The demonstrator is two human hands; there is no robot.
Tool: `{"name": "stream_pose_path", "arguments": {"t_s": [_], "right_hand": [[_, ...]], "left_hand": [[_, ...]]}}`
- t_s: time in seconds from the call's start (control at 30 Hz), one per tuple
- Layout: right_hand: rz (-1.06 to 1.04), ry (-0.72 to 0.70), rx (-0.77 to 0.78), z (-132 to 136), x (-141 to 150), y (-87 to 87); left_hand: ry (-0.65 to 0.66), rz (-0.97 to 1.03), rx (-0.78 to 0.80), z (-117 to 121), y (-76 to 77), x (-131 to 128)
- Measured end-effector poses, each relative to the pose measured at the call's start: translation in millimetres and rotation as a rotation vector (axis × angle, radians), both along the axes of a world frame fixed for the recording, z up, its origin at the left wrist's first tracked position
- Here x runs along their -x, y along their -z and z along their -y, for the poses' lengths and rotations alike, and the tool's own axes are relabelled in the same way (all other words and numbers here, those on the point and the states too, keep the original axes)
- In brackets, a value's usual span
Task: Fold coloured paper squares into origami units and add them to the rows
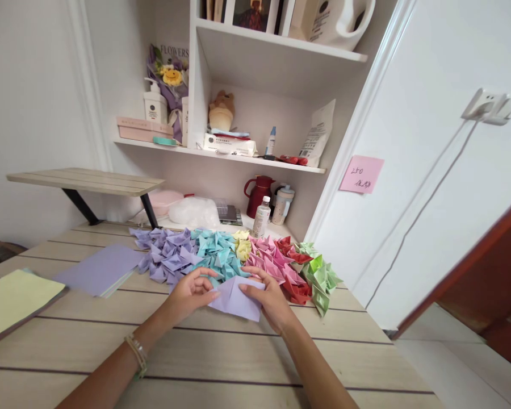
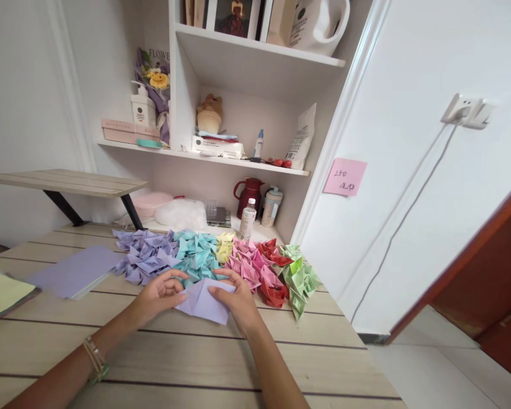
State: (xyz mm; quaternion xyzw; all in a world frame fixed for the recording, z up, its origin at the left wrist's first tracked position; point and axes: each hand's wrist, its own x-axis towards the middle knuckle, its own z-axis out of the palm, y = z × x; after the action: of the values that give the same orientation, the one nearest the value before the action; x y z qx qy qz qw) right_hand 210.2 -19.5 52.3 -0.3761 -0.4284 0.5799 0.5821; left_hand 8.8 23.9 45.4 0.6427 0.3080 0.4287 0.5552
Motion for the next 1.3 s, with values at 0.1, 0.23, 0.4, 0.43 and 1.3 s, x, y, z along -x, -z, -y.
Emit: {"name": "stream_pose_path", "arguments": {"t_s": [0.1,0.23,0.4,0.43,1.3], "right_hand": [[0.068,0.026,0.016,-1,2,3.4],[0.279,0.043,-0.049,0,6,5.5],[0.43,0.078,-0.146,3,10,1.7],[0.417,0.071,-0.148,4,10,0.7],[0.279,0.068,-0.141,3,5,-6.4]], "left_hand": [[0.005,-0.152,-0.143,3,1.0,-1],[-0.006,-0.291,-0.157,8,1.5,-2],[0.15,-0.228,0.094,13,-0.3,-4],[0.17,-0.216,0.11,13,-0.1,-4],[-0.026,0.06,0.115,6,-7.5,-2]]}}
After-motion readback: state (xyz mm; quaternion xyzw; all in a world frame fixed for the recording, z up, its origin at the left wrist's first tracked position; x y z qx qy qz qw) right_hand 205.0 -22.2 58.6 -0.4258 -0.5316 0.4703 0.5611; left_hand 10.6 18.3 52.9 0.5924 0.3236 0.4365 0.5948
